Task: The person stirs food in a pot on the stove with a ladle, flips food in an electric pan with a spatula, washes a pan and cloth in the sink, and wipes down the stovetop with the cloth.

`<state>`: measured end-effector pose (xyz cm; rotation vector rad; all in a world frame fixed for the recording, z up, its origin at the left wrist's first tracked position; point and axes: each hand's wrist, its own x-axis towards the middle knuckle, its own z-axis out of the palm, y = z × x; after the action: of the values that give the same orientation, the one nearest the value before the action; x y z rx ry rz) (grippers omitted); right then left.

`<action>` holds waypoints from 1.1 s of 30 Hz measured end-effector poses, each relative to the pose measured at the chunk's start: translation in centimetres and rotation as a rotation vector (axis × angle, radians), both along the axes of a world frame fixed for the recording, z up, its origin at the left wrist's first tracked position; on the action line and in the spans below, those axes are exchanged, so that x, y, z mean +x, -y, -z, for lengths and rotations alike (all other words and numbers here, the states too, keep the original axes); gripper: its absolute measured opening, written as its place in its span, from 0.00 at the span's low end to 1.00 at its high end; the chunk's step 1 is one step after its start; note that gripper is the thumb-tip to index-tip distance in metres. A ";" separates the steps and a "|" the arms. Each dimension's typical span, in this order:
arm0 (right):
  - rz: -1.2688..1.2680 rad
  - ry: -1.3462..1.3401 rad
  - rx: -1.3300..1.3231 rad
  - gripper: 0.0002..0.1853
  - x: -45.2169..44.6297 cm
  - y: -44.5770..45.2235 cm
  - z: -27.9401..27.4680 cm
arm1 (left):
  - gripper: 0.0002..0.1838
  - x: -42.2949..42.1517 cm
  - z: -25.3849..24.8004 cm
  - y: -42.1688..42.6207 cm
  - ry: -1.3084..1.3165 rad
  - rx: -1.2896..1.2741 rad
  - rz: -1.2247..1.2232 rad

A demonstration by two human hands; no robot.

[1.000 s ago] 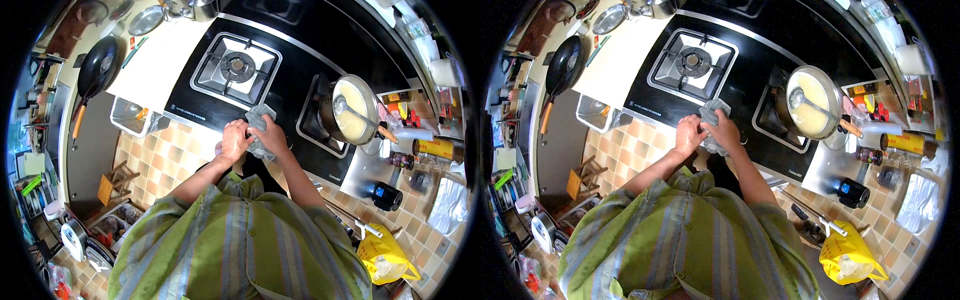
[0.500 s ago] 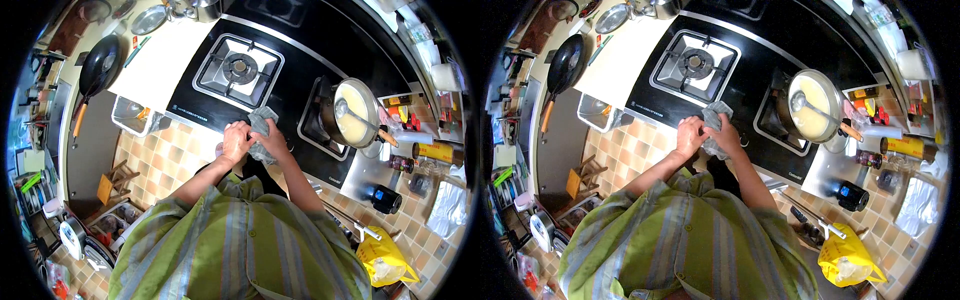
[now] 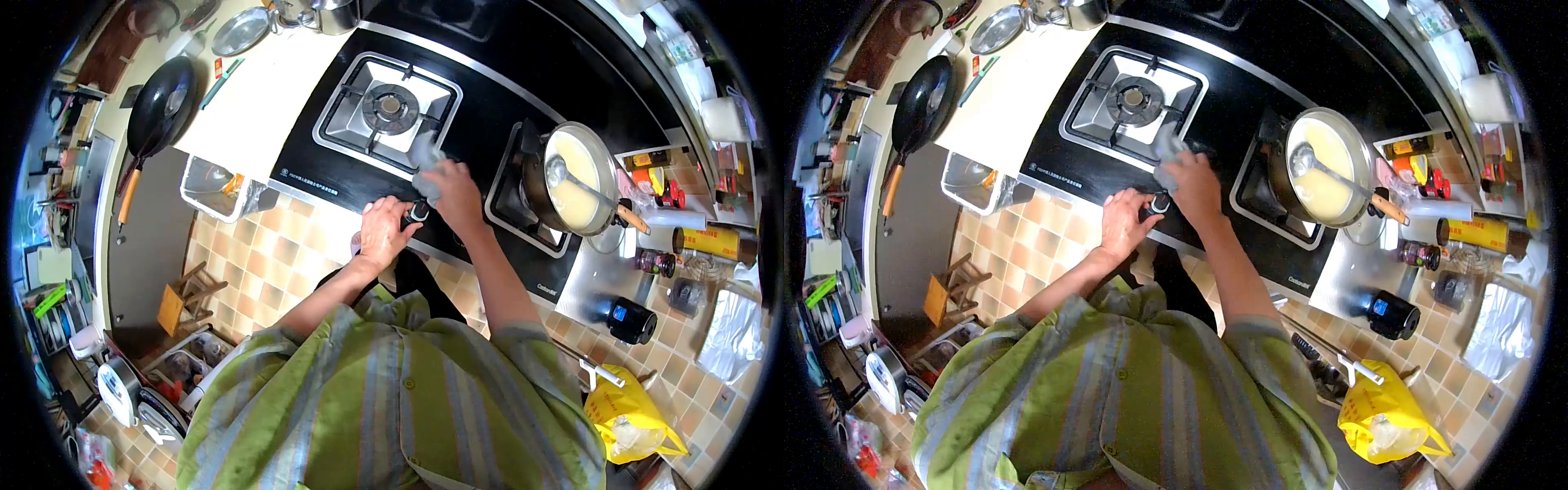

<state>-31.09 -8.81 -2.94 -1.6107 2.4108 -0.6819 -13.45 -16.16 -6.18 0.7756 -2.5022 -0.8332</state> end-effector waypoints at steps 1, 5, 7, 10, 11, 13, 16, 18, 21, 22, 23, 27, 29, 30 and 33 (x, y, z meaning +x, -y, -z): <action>-0.056 -0.075 0.073 0.20 0.6 -0.2 0.4 | 0.19 0.2 -0.5 0.1 -0.010 0.002 0.001; 0.015 -0.151 0.149 0.11 3.5 -2.8 0.2 | 0.16 2.0 -1.4 1.1 -0.022 0.042 -0.060; 0.015 -0.137 0.274 0.12 5.1 -5.0 1.5 | 0.14 3.4 -1.0 2.1 -0.058 0.011 -0.107; -0.178 0.118 0.495 0.16 8.8 -8.5 -2.0 | 0.12 5.4 -0.9 3.1 -0.053 0.068 -0.197; -0.254 0.278 0.452 0.17 9.2 -9.6 -1.9 | 0.11 6.0 -1.1 3.4 -0.064 0.064 -0.227; -0.400 0.597 0.358 0.20 8.2 -12.2 -1.3 | 0.09 7.0 -1.0 3.9 -0.071 0.099 -0.315; -0.067 0.497 0.174 0.24 4.1 -14.0 -4.6 | 0.11 8.7 -1.1 4.5 -0.124 0.111 -0.399; 0.162 0.428 0.005 0.27 1.2 -14.3 -6.4 | 0.10 9.2 -0.6 5.0 -0.119 0.132 -0.432; 0.324 0.155 0.056 0.25 -1.1 -12.7 -7.3 | 0.08 9.3 -1.1 5.2 -0.152 0.183 -0.433; 0.323 0.161 0.052 0.25 -0.5 -12.4 -7.0 | 0.08 9.2 -1.2 5.2 -0.146 0.183 -0.422; 0.317 0.164 0.046 0.26 0.5 -11.5 -6.7 | 0.08 9.0 -1.2 5.3 -0.145 0.182 -0.415; 0.190 0.017 -0.149 0.23 7.7 -8.0 -6.7 | 0.07 9.1 -1.1 5.0 -0.148 0.212 -0.428; 0.172 0.031 0.135 0.27 10.4 -6.5 -5.5 | 0.06 9.4 -0.9 4.9 -0.134 0.205 -0.460; 0.166 -0.020 0.270 0.24 11.3 -5.9 -3.7 | 0.06 9.7 -1.1 4.8 -0.136 0.209 -0.460; 0.195 -0.083 0.430 0.19 13.1 -4.6 0.7 | 0.07 11.2 -1.5 4.7 -0.157 0.228 -0.502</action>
<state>-18.00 -4.25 -3.65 -1.2657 2.5667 -0.1024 -2.20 -20.87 -4.65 1.2893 -1.9639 -0.9526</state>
